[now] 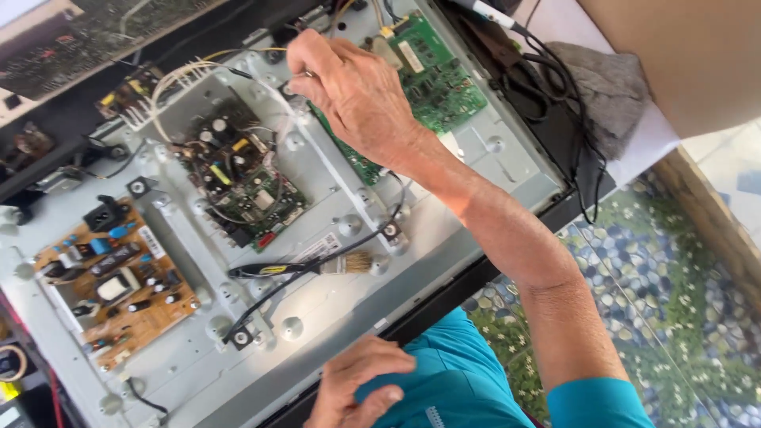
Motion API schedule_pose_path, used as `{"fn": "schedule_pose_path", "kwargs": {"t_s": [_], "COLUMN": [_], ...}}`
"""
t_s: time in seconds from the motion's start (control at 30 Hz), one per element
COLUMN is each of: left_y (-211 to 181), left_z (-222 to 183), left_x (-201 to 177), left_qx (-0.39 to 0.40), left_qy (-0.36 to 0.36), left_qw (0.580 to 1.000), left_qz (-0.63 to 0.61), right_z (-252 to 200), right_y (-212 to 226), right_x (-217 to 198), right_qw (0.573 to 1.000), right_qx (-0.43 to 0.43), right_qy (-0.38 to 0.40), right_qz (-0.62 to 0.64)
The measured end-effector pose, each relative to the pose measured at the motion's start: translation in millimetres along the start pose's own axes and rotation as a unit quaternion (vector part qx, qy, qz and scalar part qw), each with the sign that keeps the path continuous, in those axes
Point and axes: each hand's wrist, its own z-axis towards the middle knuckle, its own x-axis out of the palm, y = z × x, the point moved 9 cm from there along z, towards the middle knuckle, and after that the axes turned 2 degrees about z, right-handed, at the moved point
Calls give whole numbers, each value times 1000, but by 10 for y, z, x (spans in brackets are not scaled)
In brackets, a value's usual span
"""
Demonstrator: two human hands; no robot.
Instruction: Reassembling the internal components of a television by connecting cables and securing circuit boards.
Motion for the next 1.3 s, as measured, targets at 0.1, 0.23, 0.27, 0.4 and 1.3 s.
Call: {"fn": "schedule_pose_path", "kwargs": {"t_s": [0.1, 0.23, 0.27, 0.4, 1.3], "left_y": [-1, 143, 123, 70, 182], "left_z": [48, -33, -27, 32, 198], "left_x": [48, 72, 30, -76, -19], "left_qx": [-29, -84, -57, -43, 7], "left_qy": [17, 47, 35, 9, -7], "left_qw": [999, 995, 998, 998, 1000], "left_qz": [-14, -13, -10, -49, 29], "right_z": [146, 208, 219, 184, -956], "right_y": [207, 358, 317, 159, 362], "right_x": [-43, 70, 82, 128, -931], "right_qw": [1000, 991, 995, 999, 984], "right_qx": [-14, -56, -37, -28, 89], "right_qy": [10, 74, 67, 18, -149], "right_qz": [16, 99, 71, 21, 31]}}
